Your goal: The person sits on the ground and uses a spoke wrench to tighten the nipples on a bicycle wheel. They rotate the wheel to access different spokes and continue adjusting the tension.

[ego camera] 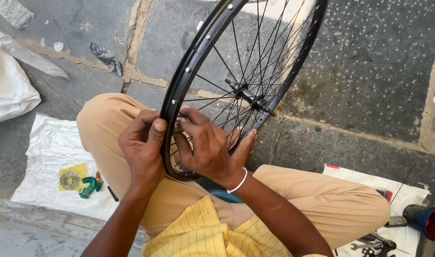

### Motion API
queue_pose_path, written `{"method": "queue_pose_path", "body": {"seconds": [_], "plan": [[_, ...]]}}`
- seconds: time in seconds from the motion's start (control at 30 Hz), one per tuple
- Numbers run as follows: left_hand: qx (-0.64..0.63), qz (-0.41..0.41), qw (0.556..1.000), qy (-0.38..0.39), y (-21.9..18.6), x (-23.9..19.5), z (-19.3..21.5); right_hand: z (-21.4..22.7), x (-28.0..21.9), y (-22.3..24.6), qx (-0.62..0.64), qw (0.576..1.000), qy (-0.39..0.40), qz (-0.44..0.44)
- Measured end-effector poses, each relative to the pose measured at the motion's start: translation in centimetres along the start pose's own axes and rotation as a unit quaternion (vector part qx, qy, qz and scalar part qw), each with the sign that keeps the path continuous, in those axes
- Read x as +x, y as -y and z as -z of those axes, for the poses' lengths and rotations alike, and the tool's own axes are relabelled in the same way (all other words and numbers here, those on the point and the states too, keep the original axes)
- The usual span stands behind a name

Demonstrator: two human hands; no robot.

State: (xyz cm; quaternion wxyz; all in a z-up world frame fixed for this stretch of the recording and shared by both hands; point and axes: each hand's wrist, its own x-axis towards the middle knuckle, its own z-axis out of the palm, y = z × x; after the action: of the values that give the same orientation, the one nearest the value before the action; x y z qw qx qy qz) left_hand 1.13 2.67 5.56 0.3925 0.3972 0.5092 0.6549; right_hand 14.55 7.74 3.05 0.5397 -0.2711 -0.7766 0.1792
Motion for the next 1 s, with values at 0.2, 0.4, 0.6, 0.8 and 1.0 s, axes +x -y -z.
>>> {"method": "queue_pose_path", "body": {"seconds": [0.2,0.4,0.6,0.8,1.0], "plan": [[0.023,0.019,1.0,0.001,0.5,-0.5,0.1,-0.6,-1.2,-1.5,0.012,0.999,0.032,-0.041],[0.023,-0.004,1.0,0.021,0.0,0.4,0.8,0.0,0.5,2.0,-0.021,1.0,0.004,0.011],[-0.032,-0.017,0.999,-0.013,1.3,0.3,0.8,2.3,2.3,-1.5,0.205,0.958,0.157,-0.125],[0.005,-0.01,0.999,-0.053,1.5,0.0,0.6,-0.1,1.6,-1.0,0.001,0.999,0.029,0.018],[-0.046,0.044,0.998,-0.021,1.3,0.2,0.7,-0.1,0.6,-1.0,0.016,0.999,0.027,-0.02]]}}
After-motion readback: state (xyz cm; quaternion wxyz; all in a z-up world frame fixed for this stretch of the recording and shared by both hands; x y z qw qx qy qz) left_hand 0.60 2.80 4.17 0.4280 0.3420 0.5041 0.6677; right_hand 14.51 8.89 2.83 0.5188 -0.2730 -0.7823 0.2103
